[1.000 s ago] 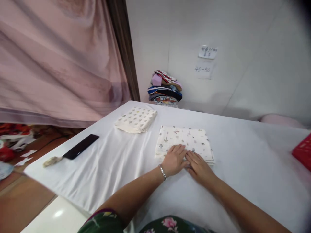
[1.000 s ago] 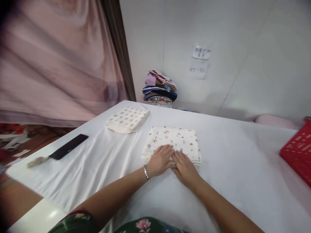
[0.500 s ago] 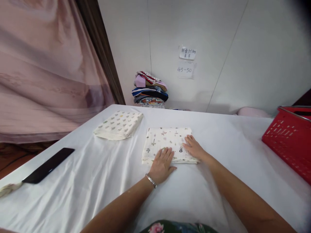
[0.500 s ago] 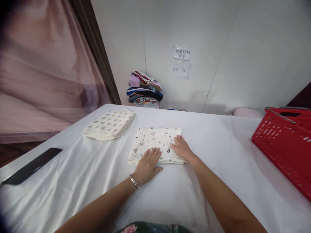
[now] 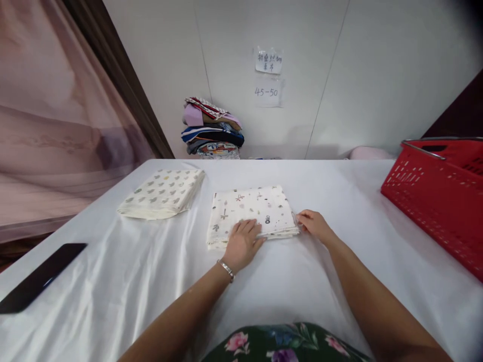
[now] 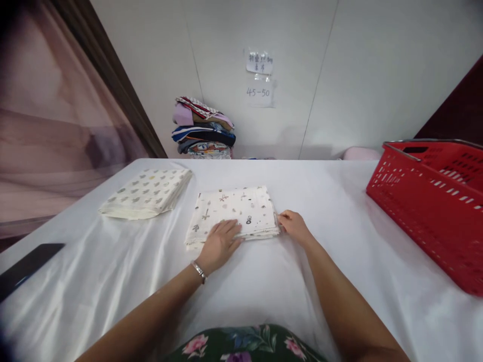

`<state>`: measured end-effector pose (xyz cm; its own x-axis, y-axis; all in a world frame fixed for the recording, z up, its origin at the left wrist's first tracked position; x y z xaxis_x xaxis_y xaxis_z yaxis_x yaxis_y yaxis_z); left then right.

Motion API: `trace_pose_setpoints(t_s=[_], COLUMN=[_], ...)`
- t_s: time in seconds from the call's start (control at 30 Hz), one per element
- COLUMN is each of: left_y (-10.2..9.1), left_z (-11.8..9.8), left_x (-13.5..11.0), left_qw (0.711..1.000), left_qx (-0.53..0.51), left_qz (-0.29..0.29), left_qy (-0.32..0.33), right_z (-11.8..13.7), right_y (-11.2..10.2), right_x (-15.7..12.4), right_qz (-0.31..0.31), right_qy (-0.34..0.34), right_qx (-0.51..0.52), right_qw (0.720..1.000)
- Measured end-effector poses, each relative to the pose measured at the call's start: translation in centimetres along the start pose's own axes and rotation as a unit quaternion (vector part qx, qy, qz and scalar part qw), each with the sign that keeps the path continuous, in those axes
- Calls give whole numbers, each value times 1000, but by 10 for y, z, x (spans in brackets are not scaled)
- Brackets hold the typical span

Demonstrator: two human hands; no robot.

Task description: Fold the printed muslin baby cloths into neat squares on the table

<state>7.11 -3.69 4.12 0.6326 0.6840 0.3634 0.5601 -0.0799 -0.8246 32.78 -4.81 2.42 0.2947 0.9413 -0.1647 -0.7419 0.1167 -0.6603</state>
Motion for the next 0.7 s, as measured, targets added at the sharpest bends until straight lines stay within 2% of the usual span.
trace_pose_setpoints(t_s=[0.1, 0.23, 0.33, 0.47, 0.7], left_y=[5, 31, 48, 53, 50], left_z=[-19, -40, -47, -47, -43], left_x=[27, 64, 80, 89, 97], left_qw=[999, 995, 987, 970, 953], left_qx=[-43, -94, -119, -127, -156], left_qz=[3, 38, 70, 90, 140], left_qy=[14, -7, -86, -185, -219], right_z=[-4, -6, -7, -10, -17], right_y=[-3, -6, -6, -4, -4], right_x=[-3, -5, -5, -2, 5], right_qz=[85, 174, 196, 216, 252], right_qy=[32, 41, 35, 39, 32], right_qx=[11, 68, 114, 142, 159], right_qw=[996, 981, 973, 965, 954])
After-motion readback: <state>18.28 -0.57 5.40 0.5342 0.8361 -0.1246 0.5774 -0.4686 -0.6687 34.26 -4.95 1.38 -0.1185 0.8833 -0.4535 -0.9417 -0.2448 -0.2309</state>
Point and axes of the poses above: each hand's wrist, its own x-axis towards the middle knuckle, its own y-axis out of the palm, z = x × y, the point moved 2 cm from there along x, towards the middle knuckle, and after that the axes turned 15 degrees about -x, right-handed, at the moved point
